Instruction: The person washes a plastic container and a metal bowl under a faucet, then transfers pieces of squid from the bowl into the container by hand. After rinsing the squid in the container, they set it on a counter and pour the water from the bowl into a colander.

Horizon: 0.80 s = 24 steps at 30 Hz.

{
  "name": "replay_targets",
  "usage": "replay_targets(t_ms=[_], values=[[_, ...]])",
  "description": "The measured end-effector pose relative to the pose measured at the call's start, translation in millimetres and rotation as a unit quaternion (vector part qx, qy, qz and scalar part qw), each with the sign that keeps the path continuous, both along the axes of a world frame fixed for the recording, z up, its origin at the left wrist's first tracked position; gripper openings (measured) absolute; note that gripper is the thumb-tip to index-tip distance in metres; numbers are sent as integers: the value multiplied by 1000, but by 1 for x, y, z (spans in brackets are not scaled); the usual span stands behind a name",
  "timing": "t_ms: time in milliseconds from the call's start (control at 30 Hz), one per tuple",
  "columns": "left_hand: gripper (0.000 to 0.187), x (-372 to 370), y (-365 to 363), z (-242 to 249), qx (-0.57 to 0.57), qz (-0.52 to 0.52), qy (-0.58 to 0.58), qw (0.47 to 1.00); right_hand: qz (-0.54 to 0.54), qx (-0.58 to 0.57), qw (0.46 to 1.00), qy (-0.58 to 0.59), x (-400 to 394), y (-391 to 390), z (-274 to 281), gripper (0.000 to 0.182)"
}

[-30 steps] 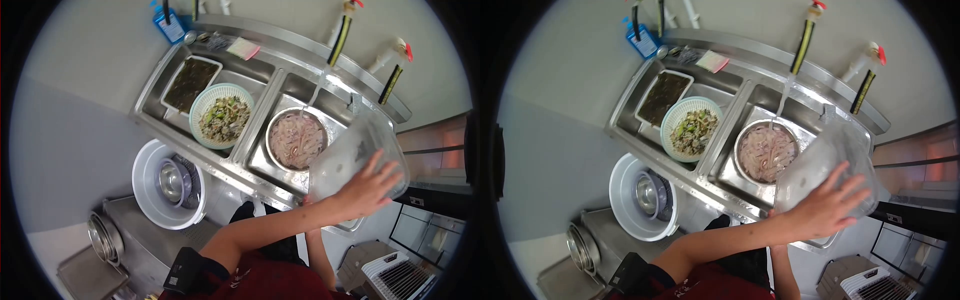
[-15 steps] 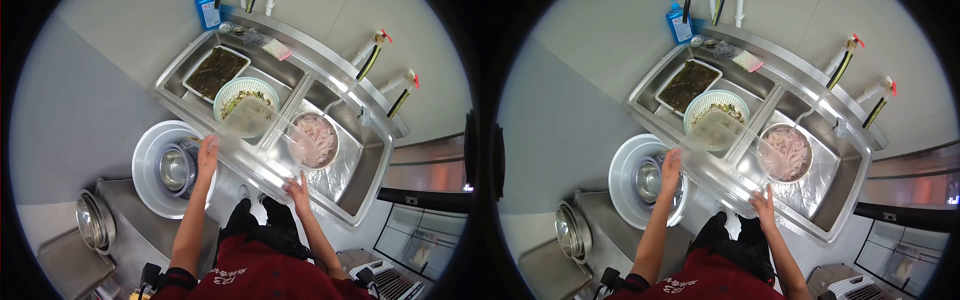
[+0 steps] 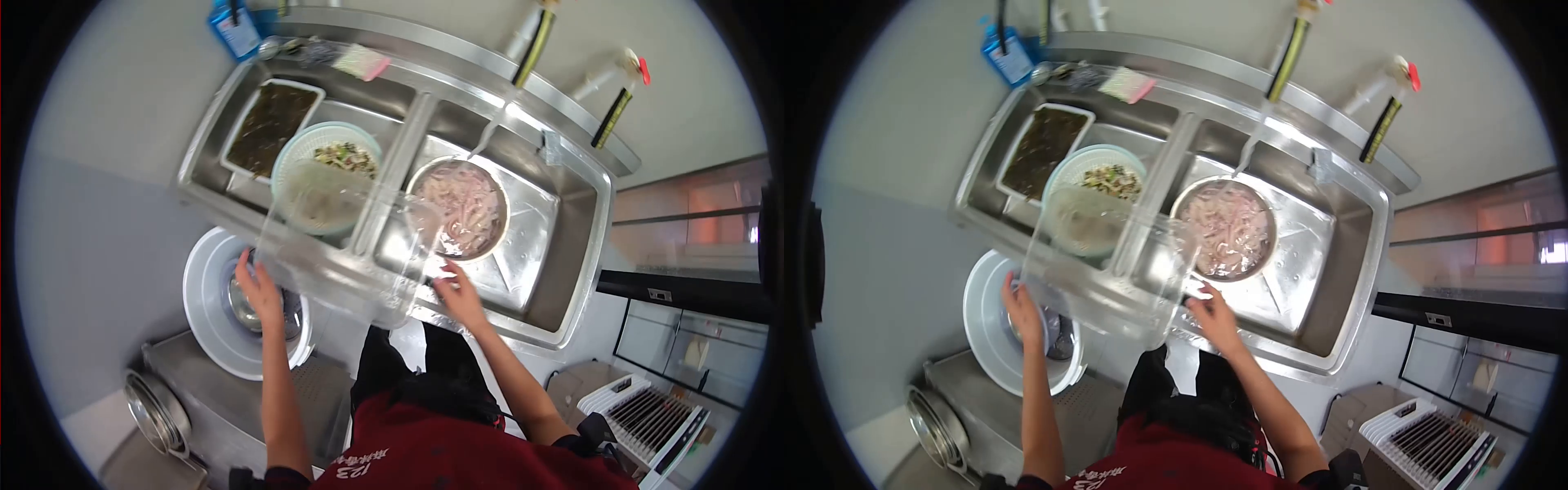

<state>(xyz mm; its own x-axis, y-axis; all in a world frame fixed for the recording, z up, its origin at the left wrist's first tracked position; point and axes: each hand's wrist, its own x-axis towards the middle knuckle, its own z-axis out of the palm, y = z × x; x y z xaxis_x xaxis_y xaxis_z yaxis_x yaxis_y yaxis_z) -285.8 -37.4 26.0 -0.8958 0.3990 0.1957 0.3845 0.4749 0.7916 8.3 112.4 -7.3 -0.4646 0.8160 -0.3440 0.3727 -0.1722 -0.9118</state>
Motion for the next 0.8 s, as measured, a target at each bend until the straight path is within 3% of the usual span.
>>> replay_targets(t_ms=[33,100,133,167,200,267,300,333,367,400,467,500,533,600,667,700,733,800], values=[[27,32,19,20,97,18,-75,992,-62,-28,998,13,24,26,-13,42],[16,109,55,27,160,-106,-153,970,-141,-33,989,-20,65,79,-42,39],[17,156,72,-6,267,-178,-316,893,-159,-10,985,-68,75,103,-55,38],[18,203,103,-21,282,-293,-360,839,-148,-11,988,-47,76,121,-72,39],[26,231,140,-10,104,-299,-429,846,-134,-14,990,-27,75,137,-88,39],[37,259,193,-95,102,-223,-359,901,-137,-141,981,-10,55,164,-109,45],[41,255,212,-135,47,-161,-264,950,-138,-146,980,-11,48,175,-122,45],[45,249,226,-163,-10,-97,-165,981,-104,-45,992,-53,43,183,-136,49],[49,241,236,-174,-29,-56,-145,987,-68,59,992,-93,38,189,-148,53],[53,230,244,-185,-48,-15,-124,991,-66,54,992,-95,32,194,-157,53],[55,213,255,-194,-27,-4,-176,984,-59,156,978,-125,22,198,-165,56],[57,206,259,-199,0,6,-226,974,-82,78,991,-69,17,198,-163,59],[57,201,261,-215,-5,7,-228,974,-82,73,991,-71,12,198,-161,59],[57,194,264,-242,124,4,-366,922,-96,-17,988,-123,3,199,-160,60],[56,192,270,-226,130,6,-369,920,-78,-14,985,-156,2,196,-160,56],[55,193,270,-217,137,7,-372,918,-46,181,952,-244,2,190,-142,52],[55,194,268,-215,132,14,-376,917,-7,368,874,-318,0,185,-125,48],[52,192,267,-215,164,41,-405,899,-7,417,871,-260,-8,183,-116,40]])
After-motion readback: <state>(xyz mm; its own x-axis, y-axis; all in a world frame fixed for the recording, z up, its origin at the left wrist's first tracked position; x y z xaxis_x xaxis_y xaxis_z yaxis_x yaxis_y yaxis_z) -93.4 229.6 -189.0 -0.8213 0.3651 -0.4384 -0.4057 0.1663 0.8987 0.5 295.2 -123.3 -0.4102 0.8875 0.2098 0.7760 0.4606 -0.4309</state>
